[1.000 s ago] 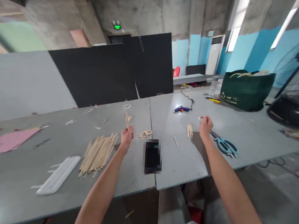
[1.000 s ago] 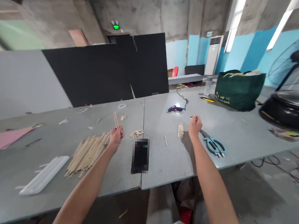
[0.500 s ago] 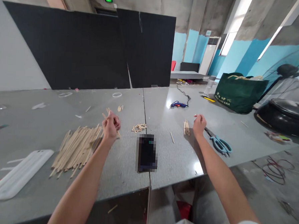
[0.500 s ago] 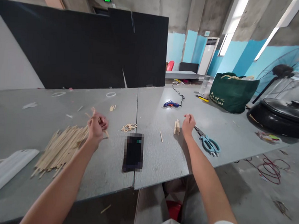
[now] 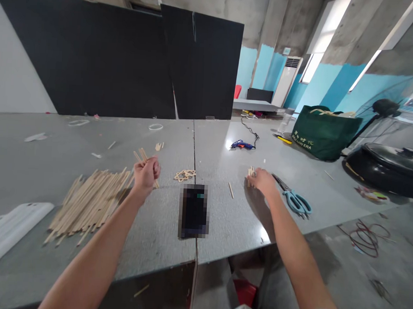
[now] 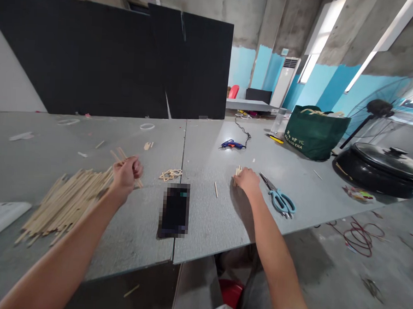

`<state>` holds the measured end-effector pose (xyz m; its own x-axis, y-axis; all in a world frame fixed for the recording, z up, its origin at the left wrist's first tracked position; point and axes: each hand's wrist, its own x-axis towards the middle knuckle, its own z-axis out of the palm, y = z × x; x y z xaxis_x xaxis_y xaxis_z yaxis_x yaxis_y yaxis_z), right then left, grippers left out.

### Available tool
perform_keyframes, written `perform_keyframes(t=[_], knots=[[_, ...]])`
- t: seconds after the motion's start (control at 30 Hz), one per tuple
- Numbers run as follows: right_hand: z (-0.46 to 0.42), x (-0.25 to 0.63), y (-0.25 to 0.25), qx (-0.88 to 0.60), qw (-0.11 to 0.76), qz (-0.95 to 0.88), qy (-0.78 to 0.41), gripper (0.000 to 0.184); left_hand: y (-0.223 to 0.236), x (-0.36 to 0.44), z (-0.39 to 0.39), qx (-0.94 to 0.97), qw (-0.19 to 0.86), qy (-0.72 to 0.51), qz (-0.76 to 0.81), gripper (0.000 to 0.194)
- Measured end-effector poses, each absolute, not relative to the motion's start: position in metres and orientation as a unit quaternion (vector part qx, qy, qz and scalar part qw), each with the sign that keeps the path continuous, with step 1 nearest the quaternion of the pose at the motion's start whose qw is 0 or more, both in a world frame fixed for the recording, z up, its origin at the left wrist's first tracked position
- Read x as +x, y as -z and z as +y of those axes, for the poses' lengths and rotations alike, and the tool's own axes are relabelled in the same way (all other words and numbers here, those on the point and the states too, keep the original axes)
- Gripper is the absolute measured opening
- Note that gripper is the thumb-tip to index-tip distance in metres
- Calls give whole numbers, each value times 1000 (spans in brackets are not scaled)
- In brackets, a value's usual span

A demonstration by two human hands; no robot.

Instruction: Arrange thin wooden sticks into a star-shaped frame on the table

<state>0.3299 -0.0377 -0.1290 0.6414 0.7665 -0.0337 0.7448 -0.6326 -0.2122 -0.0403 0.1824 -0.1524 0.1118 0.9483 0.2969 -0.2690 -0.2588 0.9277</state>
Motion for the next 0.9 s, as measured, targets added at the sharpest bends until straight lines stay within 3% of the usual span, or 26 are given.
perform_keyframes(t=[0.27, 0.47, 0.73, 0.9], knots=[[-36, 329, 124, -902, 57, -424, -61, 42, 156, -40, 185, 540, 506, -587, 329, 53], [-34, 327, 128, -909, 44, -410, -63, 59, 157, -40, 186, 543, 499, -584, 339, 53], [-13, 323, 131, -908, 29, -410, -81, 46, 156, -37, 181, 571, 474, -572, 350, 51], [-3, 325, 139, -905, 87, -405, -95, 39, 161, -34, 180, 580, 456, -559, 379, 49]])
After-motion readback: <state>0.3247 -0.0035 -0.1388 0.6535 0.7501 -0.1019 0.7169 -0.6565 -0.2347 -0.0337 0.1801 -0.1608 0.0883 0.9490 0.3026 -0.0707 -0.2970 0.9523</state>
